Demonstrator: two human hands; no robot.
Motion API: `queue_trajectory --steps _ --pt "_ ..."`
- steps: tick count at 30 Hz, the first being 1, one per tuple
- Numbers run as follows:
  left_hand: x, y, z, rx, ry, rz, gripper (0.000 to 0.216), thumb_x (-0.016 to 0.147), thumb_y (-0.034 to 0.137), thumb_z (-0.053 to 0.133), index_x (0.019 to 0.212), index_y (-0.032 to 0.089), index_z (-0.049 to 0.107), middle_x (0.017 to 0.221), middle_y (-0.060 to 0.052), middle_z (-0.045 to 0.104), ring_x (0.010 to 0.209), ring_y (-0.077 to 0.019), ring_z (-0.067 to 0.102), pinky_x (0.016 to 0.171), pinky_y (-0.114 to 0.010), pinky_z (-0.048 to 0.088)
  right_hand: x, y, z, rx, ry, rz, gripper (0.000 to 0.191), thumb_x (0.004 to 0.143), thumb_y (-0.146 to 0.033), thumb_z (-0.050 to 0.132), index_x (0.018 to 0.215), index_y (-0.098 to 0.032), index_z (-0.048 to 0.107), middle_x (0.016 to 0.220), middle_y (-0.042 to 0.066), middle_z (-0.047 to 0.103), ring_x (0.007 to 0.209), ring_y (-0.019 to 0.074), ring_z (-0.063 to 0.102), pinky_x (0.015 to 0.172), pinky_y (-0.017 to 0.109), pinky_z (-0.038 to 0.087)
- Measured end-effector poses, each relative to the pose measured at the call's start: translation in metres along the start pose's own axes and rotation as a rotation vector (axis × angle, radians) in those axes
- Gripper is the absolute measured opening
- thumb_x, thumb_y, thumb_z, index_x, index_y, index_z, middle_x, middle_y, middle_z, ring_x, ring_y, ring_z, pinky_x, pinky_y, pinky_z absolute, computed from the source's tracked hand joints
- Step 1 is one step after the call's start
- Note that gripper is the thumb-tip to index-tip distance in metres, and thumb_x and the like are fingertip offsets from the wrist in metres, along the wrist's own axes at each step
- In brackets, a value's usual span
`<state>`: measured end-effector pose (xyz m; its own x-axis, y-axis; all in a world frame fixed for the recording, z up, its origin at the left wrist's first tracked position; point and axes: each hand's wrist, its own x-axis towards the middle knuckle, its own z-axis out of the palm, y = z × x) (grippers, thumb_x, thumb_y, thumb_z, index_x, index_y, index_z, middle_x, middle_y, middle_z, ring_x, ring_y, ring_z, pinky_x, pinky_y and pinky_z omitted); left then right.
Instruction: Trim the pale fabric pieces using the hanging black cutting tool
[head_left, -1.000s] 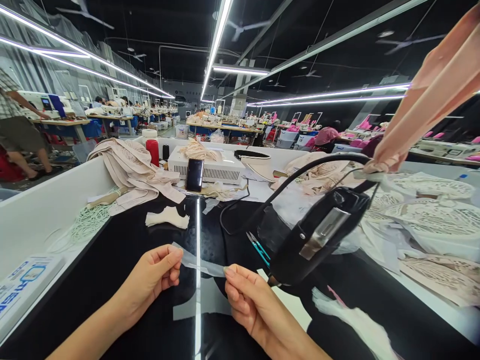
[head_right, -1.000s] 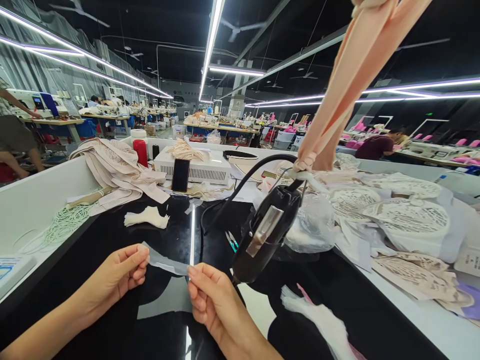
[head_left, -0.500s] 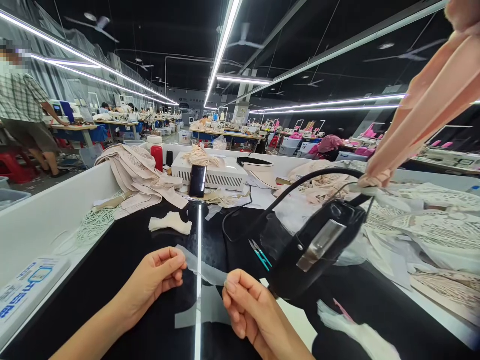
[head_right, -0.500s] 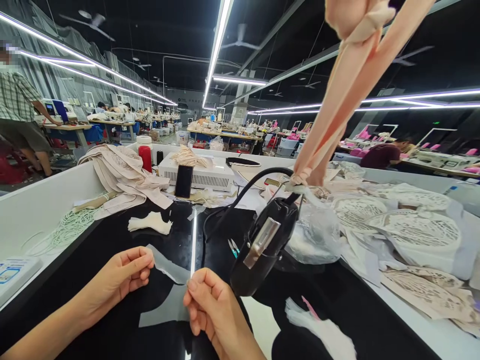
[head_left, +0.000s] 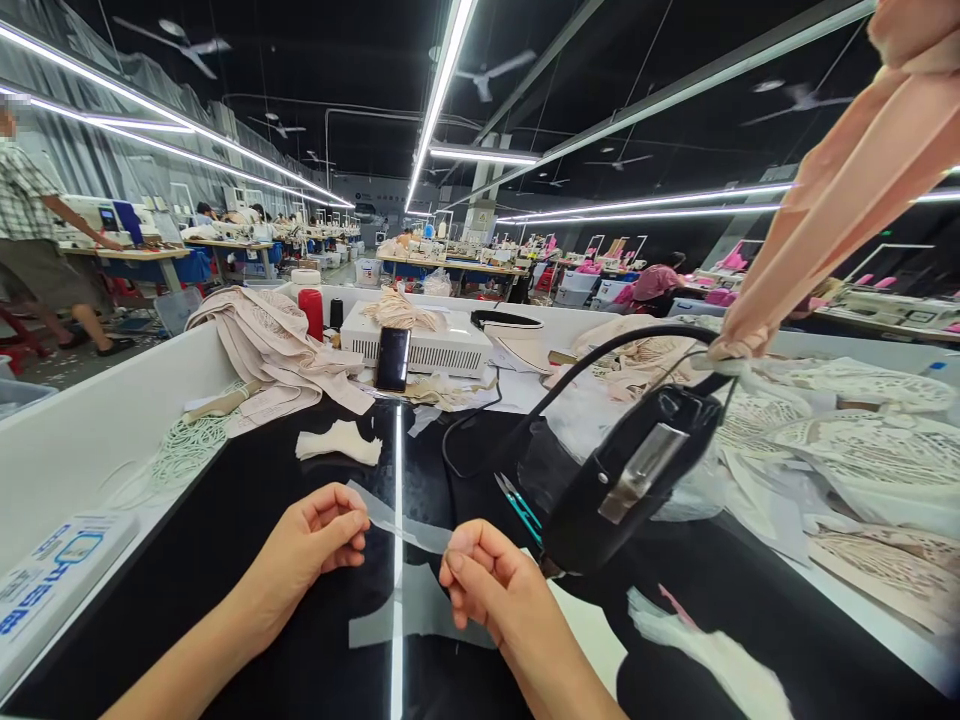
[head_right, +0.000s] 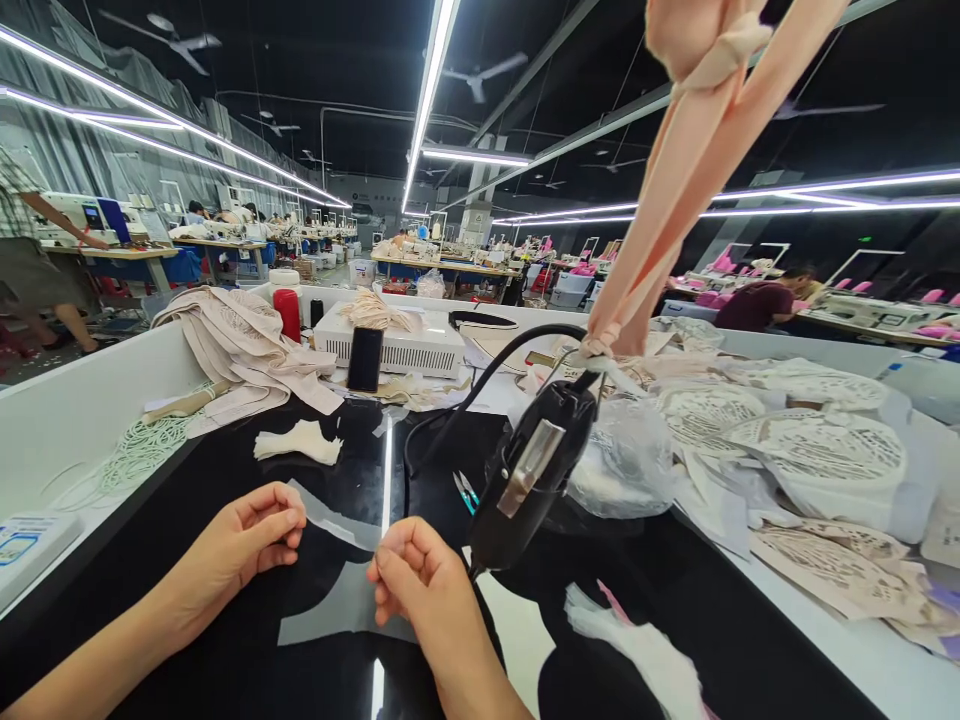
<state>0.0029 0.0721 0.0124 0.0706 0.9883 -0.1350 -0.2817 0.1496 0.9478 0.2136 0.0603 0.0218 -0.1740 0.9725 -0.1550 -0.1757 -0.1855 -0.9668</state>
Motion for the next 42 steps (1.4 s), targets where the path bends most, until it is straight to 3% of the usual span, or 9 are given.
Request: queue_trajectory --steps 17,21,25,29,32,34,38,42 --pt "-0.002 0.000 0.003 -0.005 0.081 0.049 0.035 0.066 0.045 0.087 0.073 0.018 0.064 0.073 0.002 0.058 0.070 -0.0120 0.056 0.061 -0.021 0.056 -0.004 0.005 0.004 -0.116 0.080 -0.204 0.034 0.081 -0.049 0.072 0.076 -0.020 0.056 0.069 -0.003 0.062 0.053 0.0101 0.055 0.052 0.023 0.049" --pt "-0.003 0.000 0.002 -0.015 0.090 0.048 0.032 0.069 0.042 0.085 0.079 0.018 0.067 0.085 -0.001 0.063 0.075 -0.0129 0.060 0.063 -0.021 0.057 -0.010 0.004 0.006 -0.210 0.093 -0.214 0.025 0.083 -0.041 0.069 0.074 -0.021 0.057 0.066 -0.003 0.061 0.051 0.0116 0.057 0.054 0.025 0.047" --pt "-0.003 -0.001 0.001 -0.009 0.086 0.048 0.031 0.072 0.041 0.083 0.082 0.016 0.067 0.094 -0.005 0.067 0.070 -0.0112 0.061 0.054 -0.017 0.052 -0.013 0.007 0.003 -0.326 0.103 -0.229 0.019 0.084 -0.036 0.065 0.073 -0.022 0.059 0.059 -0.004 0.059 0.052 0.0138 0.058 0.057 0.026 0.045" --pt "-0.003 -0.001 0.002 0.038 0.039 0.093 0.031 0.075 0.042 0.080 0.078 0.016 0.063 0.083 -0.005 0.069 0.058 -0.0096 0.056 0.041 -0.015 0.042 -0.014 0.010 -0.002 -0.395 0.084 -0.229 0.015 0.085 -0.035 0.062 0.075 -0.024 0.060 0.058 -0.004 0.059 0.054 0.0155 0.058 0.058 0.027 0.044" --pt "-0.006 0.002 0.005 0.077 -0.007 0.150 0.029 0.079 0.041 0.076 0.079 0.018 0.059 0.074 -0.003 0.069 0.052 -0.0097 0.054 0.039 -0.016 0.039 -0.016 0.011 -0.005 -0.517 0.063 -0.231 0.012 0.086 -0.034 0.059 0.079 -0.024 0.061 0.070 -0.002 0.061 0.057 0.0148 0.057 0.057 0.027 0.045" --pt "-0.009 0.004 0.007 0.131 -0.038 0.189 0.024 0.083 0.038 0.072 0.080 0.018 0.058 0.073 -0.003 0.070 0.049 -0.0087 0.053 0.040 -0.016 0.037 -0.019 0.011 -0.007 -0.640 0.067 -0.267 0.012 0.083 -0.032 0.063 0.092 -0.025 0.065 0.085 0.001 0.066 0.066 0.0164 0.059 0.063 0.029 0.049" --pt "-0.018 0.004 0.011 0.243 -0.089 0.257 0.017 0.086 0.031 0.067 0.078 0.019 0.057 0.075 -0.003 0.072 0.047 -0.0082 0.052 0.043 -0.018 0.038 -0.022 0.008 -0.006 -0.805 0.101 -0.465 0.052 0.073 -0.025 0.074 0.124 -0.030 0.063 0.124 0.006 0.065 0.108 0.0273 0.061 0.096 0.039 0.049" --pt "-0.024 0.000 0.014 0.368 -0.103 0.331 0.011 0.085 0.028 0.064 0.078 0.021 0.060 0.074 -0.003 0.073 0.056 -0.0143 0.059 0.052 -0.023 0.045 -0.017 0.004 0.002 -0.858 -0.021 -0.605 0.063 0.071 -0.024 0.079 0.131 -0.029 0.061 0.133 0.009 0.064 0.124 0.0330 0.056 0.105 0.044 0.047"
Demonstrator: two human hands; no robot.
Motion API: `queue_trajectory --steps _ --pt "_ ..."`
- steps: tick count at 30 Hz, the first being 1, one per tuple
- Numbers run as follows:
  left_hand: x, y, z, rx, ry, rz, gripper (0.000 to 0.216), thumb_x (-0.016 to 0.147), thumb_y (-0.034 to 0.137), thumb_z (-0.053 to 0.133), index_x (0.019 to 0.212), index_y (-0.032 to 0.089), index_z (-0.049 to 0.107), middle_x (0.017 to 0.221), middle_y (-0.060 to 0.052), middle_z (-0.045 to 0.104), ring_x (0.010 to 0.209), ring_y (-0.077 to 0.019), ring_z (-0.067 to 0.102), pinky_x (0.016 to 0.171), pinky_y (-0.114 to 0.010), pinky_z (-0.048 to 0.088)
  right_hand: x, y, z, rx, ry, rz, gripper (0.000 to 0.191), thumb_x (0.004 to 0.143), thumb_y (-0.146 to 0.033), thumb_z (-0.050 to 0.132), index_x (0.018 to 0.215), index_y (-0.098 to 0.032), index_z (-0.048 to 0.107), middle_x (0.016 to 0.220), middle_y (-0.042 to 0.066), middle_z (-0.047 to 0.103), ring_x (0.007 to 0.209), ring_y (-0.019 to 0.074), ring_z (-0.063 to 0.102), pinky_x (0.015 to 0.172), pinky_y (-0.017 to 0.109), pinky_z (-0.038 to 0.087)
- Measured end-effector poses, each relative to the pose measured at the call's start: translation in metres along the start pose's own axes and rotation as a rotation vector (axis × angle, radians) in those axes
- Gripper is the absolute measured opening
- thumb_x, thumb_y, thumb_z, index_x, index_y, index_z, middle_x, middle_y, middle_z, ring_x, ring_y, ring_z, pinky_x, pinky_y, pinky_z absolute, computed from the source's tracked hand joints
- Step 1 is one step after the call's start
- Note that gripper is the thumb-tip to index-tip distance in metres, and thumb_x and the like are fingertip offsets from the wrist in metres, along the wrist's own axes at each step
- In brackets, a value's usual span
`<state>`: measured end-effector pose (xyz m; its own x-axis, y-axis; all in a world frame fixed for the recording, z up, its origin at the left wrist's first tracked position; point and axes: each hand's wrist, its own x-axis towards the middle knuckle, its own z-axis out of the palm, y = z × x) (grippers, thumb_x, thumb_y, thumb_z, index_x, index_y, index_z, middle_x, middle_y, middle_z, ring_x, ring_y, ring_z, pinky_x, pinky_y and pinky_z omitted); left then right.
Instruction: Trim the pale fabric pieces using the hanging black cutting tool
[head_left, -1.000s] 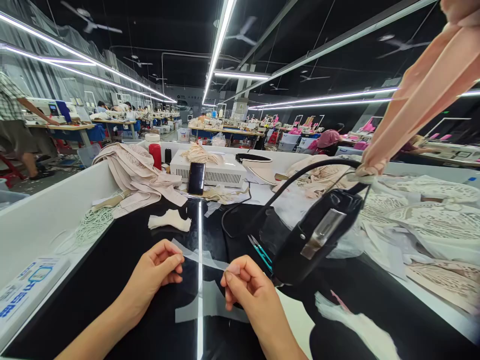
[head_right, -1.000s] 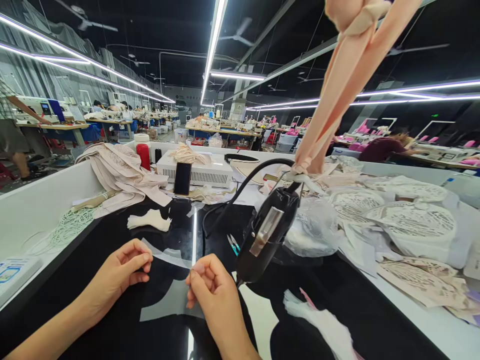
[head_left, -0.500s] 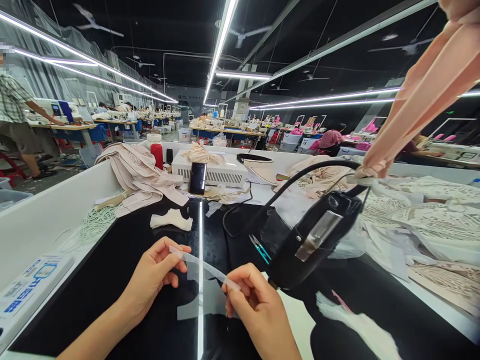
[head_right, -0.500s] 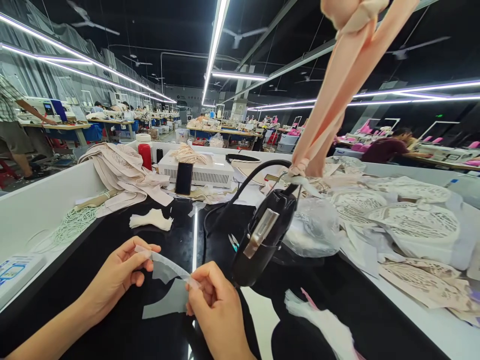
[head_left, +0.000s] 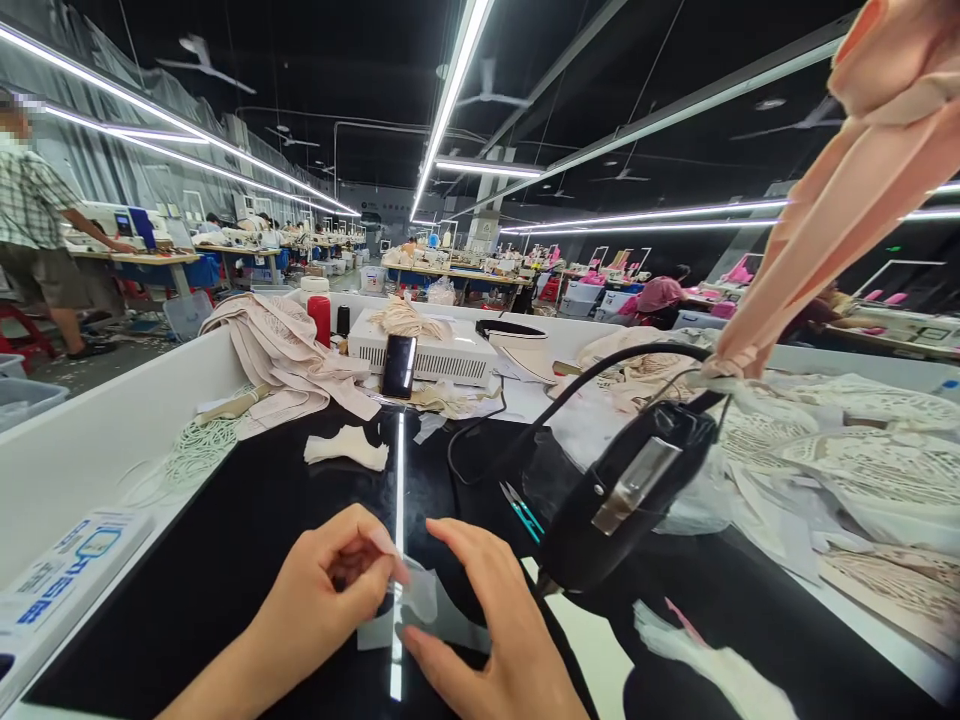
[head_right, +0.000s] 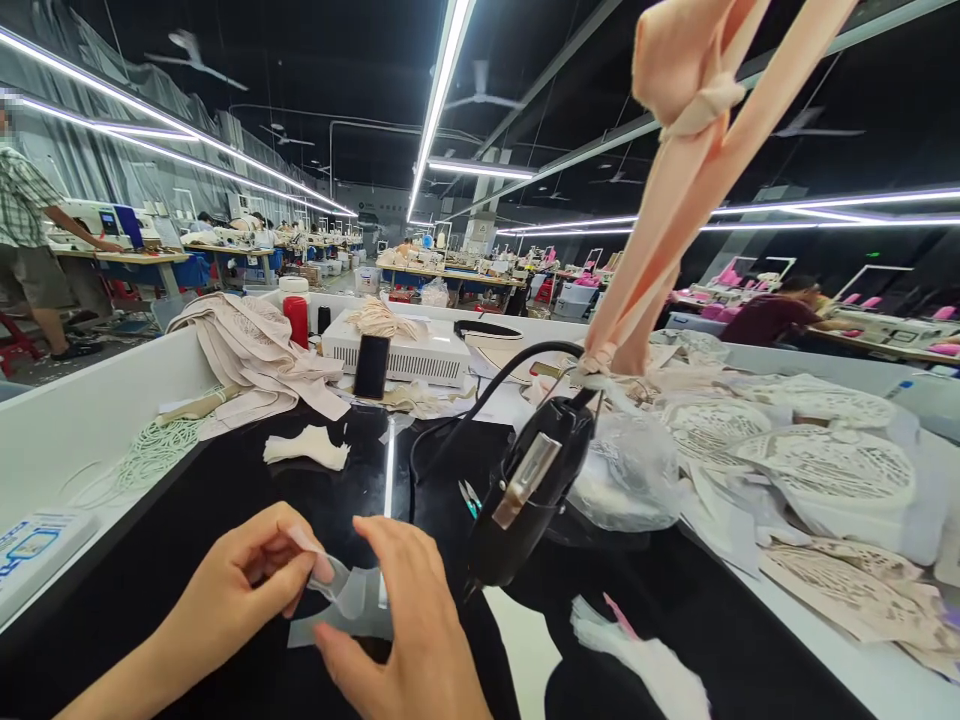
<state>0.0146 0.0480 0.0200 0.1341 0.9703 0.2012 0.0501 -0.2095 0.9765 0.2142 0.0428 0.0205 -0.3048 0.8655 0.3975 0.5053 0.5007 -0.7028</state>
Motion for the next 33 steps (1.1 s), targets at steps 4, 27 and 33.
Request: queue_trajectory --steps 4,27,33 --pt "-0.004 -0.001 0.000 0.240 -0.007 0.098 0.008 0.084 0.021 0.063 0.078 0.023 0.068 0.071 -0.001 0.070 0.054 -0.0130 0.051 0.053 -0.024 0.038 0.010 -0.005 0.006 0.038 -0.046 -0.056 0.037 0.082 -0.025 0.072 0.119 -0.030 0.068 0.111 0.006 0.074 0.103 0.0277 0.066 0.091 0.038 0.053" --pt "0.003 0.001 0.010 -0.343 -0.095 -0.163 0.034 0.079 0.046 0.079 0.074 0.018 0.060 0.073 -0.002 0.068 0.069 -0.0162 0.063 0.070 -0.027 0.050 0.008 -0.019 0.009 0.618 0.137 0.484 0.035 0.078 -0.057 0.075 0.082 -0.022 0.075 0.067 0.000 0.063 0.063 0.0168 0.056 0.063 0.027 0.048" --pt "0.003 0.000 0.010 -0.391 -0.174 -0.271 0.037 0.078 0.050 0.079 0.079 0.017 0.064 0.066 -0.002 0.071 0.052 -0.0132 0.064 0.057 -0.024 0.050 -0.006 -0.006 -0.001 0.402 0.346 0.402 0.039 0.084 -0.059 0.067 0.110 -0.030 0.068 0.108 0.005 0.071 0.101 0.0246 0.064 0.093 0.031 0.050"
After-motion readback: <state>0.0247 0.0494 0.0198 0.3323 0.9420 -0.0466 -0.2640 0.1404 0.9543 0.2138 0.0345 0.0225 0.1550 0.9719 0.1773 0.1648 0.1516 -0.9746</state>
